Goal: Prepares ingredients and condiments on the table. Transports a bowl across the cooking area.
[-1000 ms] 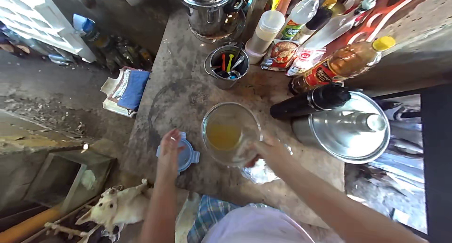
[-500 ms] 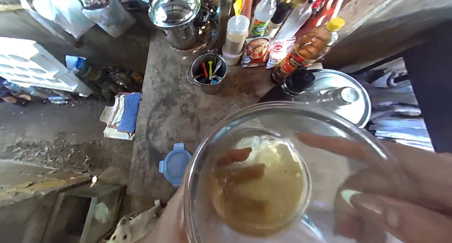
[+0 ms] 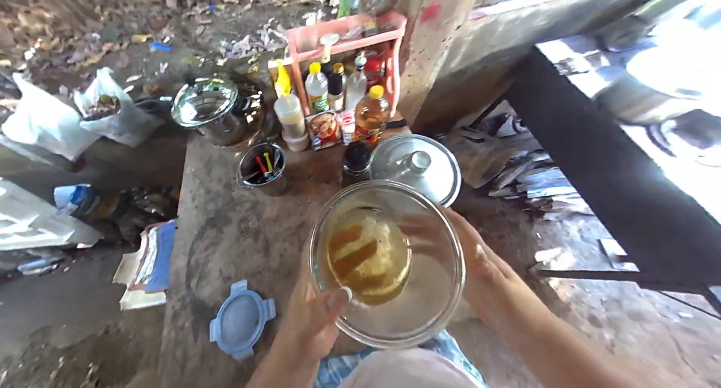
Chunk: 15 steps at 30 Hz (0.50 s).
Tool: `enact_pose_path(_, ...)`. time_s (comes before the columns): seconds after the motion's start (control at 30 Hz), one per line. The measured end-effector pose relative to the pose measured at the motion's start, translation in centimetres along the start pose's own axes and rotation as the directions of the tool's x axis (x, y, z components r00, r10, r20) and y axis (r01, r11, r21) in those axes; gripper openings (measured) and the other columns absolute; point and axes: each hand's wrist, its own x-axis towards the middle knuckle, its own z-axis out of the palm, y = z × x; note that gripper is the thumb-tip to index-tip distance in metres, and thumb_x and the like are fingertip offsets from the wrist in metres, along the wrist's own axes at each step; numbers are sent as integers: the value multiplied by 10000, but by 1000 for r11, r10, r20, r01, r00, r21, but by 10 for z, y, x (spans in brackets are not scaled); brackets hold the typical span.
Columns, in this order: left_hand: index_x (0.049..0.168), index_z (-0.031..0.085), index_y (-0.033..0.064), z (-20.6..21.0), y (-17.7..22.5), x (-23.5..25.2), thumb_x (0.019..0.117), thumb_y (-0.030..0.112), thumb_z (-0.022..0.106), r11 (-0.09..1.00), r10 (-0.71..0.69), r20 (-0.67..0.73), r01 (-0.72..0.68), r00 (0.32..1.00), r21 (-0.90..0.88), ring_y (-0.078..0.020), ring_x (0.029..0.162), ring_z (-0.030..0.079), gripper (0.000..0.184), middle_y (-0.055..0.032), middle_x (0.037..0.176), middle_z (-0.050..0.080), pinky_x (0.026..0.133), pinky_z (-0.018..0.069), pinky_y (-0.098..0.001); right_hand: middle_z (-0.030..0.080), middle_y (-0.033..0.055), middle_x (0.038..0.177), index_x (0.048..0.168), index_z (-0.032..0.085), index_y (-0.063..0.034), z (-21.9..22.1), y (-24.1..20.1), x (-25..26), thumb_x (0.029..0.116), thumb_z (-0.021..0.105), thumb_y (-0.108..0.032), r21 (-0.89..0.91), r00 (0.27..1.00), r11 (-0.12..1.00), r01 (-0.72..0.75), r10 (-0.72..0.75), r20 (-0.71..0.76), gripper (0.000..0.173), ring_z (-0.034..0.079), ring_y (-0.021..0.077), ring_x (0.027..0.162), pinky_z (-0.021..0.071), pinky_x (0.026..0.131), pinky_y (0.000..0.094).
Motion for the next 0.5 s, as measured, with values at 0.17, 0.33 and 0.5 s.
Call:
enact_pose_path(0.17, 1534, 252, 81, 77, -68, 25, 739, 376, 879, 993, -102, -11, 102, 995, 52, -170, 1170, 663, 1055, -44, 1322, 641, 966, 587, -390, 561, 119, 1452, 1573, 286, -71, -79, -4, -63, 851, 587, -764, 260, 986, 966, -2, 44, -158, 1045, 580, 260, 1299, 537, 1037, 437)
enact_pose_path(0.33, 1587, 120, 92, 172, -156, 43, 689, 469, 872, 961, -225, 83, 207, 971, 184, -119, 1216, 617, 1231, -30, 1408, 562, 976, 570, -336, 561, 43, 1462, 1597, 265, -246, -149, -20, -135, 784, 749, -666, 469, 958, 878, 96, 46, -282, 1035, 582, 219, 1298, 525, 1056, 459)
enact_pose_path(0.5, 1528, 311, 124, 247, -244, 58, 625, 577, 887, 950, -310, 239, 311, 920, 36, -163, 1250, 624, 1163, -25, 1368, 641, 1014, 547, -371, 537, 106, 1442, 1604, 166, -193, -208, -62, -181, 752, 839, -414, 427, 808, 882, 200, 98, -581, 1108, 620, 241, 1231, 574, 978, 433)
